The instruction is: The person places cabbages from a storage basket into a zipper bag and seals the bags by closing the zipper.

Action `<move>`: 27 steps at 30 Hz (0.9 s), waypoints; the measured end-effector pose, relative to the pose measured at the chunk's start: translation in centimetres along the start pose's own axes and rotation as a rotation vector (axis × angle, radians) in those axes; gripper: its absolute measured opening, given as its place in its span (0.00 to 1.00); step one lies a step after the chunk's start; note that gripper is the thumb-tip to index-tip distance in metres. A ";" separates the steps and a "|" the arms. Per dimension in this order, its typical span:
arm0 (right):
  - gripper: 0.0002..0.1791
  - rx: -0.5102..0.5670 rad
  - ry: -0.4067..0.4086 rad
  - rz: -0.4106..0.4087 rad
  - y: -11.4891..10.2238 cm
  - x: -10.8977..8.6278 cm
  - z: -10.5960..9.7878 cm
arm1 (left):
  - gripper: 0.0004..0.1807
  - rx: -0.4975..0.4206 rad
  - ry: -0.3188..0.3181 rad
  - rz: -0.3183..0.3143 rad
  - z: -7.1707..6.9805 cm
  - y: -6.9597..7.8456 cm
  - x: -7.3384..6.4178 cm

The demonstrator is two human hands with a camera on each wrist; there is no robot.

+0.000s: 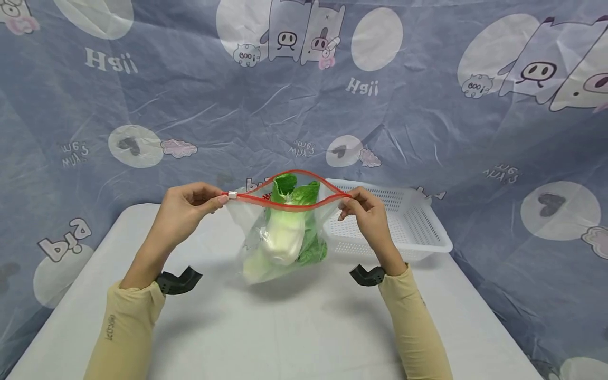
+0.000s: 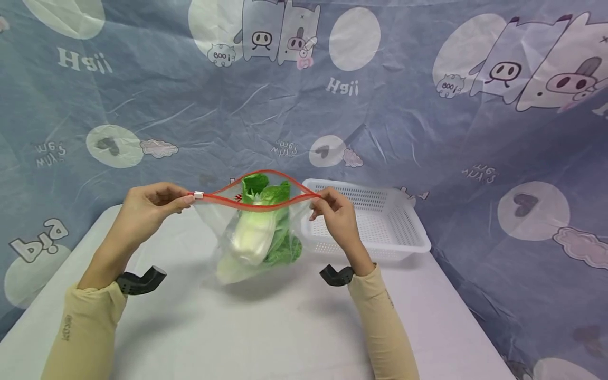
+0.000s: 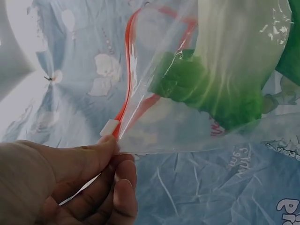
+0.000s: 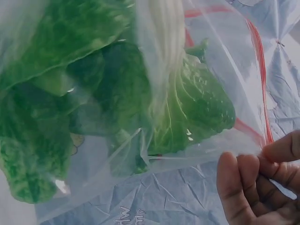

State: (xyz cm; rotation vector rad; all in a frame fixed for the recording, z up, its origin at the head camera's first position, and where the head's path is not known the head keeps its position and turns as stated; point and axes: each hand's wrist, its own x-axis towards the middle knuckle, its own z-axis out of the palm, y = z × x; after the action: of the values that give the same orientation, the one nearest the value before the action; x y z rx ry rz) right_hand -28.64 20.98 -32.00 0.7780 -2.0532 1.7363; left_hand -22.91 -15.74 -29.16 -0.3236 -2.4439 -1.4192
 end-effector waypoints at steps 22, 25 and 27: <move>0.06 -0.206 -0.192 0.184 -0.1 0.1 -0.5 | 0.09 -0.067 -0.124 0.181 4.8 0.7 0.0; 0.06 -0.233 -0.212 0.197 -1.1 -0.1 -0.7 | 0.09 -0.099 -0.126 0.210 5.1 0.5 0.0; 0.07 -0.240 -0.223 0.194 -1.8 -0.2 -0.7 | 0.07 -0.110 -0.119 0.220 5.3 0.4 0.0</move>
State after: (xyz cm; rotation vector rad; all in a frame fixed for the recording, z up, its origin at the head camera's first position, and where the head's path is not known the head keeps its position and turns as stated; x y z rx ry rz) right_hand -27.44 21.51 -30.54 0.7456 -2.5045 1.5127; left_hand -23.55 -10.95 -31.32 -0.6980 -2.3376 -1.4772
